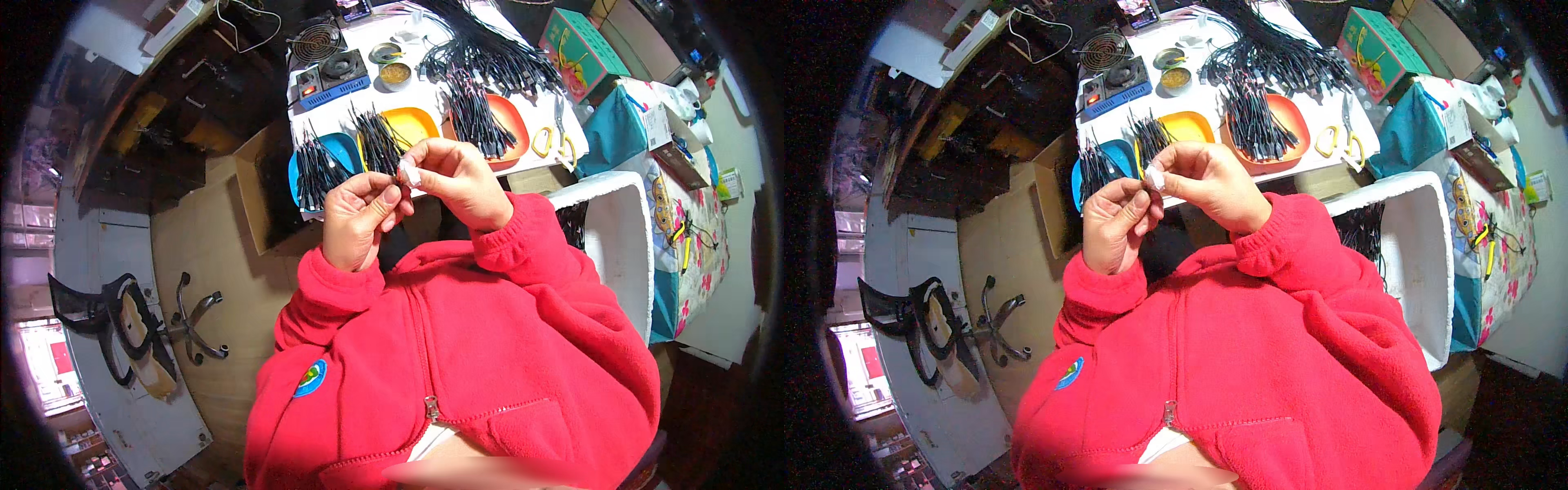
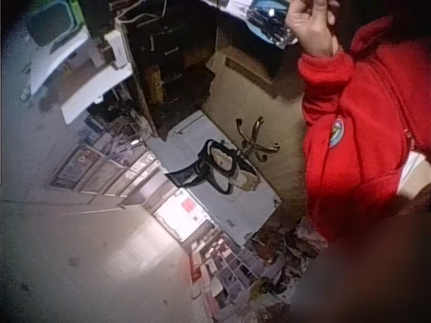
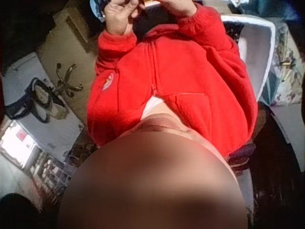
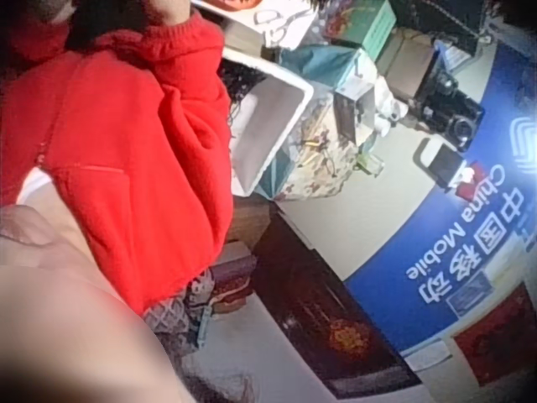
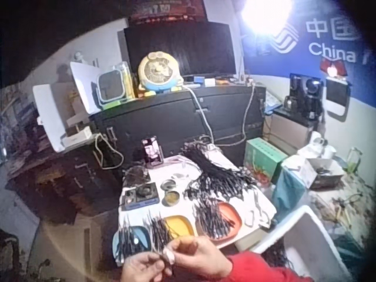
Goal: The person repeatedly picks black wires from a white bin, attaches small white connectors to their ends, and places the finished pieces into colored trays on the table. The process is repeated continuously throughout the clip.
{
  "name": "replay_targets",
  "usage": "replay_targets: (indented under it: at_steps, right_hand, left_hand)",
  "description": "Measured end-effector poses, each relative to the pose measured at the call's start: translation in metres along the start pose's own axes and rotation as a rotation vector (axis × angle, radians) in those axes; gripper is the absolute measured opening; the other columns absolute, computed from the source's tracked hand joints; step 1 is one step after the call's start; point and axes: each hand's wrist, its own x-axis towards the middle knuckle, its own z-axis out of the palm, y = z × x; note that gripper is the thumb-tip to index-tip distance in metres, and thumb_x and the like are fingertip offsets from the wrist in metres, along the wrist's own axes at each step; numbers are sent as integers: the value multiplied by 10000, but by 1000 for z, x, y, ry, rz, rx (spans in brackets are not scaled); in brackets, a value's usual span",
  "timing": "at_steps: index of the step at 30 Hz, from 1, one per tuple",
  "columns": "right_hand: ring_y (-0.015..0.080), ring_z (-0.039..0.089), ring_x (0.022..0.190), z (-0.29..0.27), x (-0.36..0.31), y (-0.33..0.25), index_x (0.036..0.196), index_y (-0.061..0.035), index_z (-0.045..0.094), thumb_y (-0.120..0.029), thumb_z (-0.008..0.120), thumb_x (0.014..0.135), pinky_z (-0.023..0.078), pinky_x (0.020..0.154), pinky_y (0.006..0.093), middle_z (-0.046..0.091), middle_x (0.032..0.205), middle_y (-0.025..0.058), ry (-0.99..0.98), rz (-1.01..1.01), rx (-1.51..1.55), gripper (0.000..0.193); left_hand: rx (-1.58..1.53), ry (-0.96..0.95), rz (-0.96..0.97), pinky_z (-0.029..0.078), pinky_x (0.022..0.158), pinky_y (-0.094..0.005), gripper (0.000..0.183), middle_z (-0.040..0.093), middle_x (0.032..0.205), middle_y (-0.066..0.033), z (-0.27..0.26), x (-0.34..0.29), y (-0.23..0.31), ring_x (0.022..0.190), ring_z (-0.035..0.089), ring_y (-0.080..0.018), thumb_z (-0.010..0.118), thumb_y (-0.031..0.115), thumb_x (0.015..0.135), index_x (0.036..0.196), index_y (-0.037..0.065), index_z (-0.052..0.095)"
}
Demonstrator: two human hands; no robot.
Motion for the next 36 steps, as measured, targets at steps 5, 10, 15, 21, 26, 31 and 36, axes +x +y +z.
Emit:
replay_targets:
  at_steps: [5, 10, 15, 21, 26, 31, 36]
  right_hand:
    - [126, 616, 874, -7, -1, -1, 1017, 31, 591, -38, 624, 888, 500, 799, 256, 637, 925, 58, -15, -10, -87, 150]
    - [106, 608, 795, -9, 0, 4, 996, 22, 604, -110, 628, 904, 494, 743, 247, 637, 876, 43, 10, -38, 6, 163]
    - [104, 605, 757, -14, 3, 10, 989, 20, 609, -159, 632, 908, 491, 715, 238, 639, 851, 43, 72, 19, 146, 198]
    - [107, 571, 740, -38, 8, 19, 962, -34, 579, -89, 598, 888, 466, 705, 241, 584, 839, 20, 16, 87, 255, 95]
    - [127, 558, 777, -59, 12, 38, 1057, -60, 533, -167, 597, 903, 444, 716, 263, 567, 889, 21, -153, 288, 603, 199]
    - [271, 629, 716, -132, 15, 18, 940, 16, 615, -138, 625, 829, 491, 680, 362, 632, 824, 151, 544, -183, -960, 190]
    - [378, 633, 729, -187, 27, 8, 798, 11, 653, -141, 635, 797, 493, 685, 437, 639, 759, 222, 755, 0, -1419, 153]
  left_hand:
    - [-82, -57, -104, 396, 525, -175, 118, 664, 785, -111, -5, 5, 2, 555, 504, -72, 623, 50, 889, 968, -38, 634]
    - [-29, -18, -28, 395, 533, -177, 120, 656, 792, -107, -1, 11, -7, 559, 495, -74, 615, 64, 898, 987, -15, 633]
    - [-75, 46, 46, 426, 533, -183, 107, 675, 825, -112, 2, 17, -19, 653, 610, -112, 627, 42, 890, 976, -21, 640]
    - [252, 69, 46, 433, 551, -202, 206, 684, 813, -131, 1, 23, -24, 643, 577, -102, 630, 16, 883, 1071, -68, 631]
    - [235, 9, 38, 419, 523, -195, 165, 676, 828, -135, 3, 37, -35, 646, 584, -113, 624, 5, 879, 1032, -54, 648]
    - [91, 101, 1, 401, 514, -185, 149, 663, 811, -120, -3, 53, -42, 585, 538, -88, 618, 31, 891, 1017, -46, 640]
    - [52, 149, -114, 390, 514, -182, 134, 651, 769, -108, -4, 59, -48, 549, 497, -79, 624, 47, 891, 992, -39, 645]
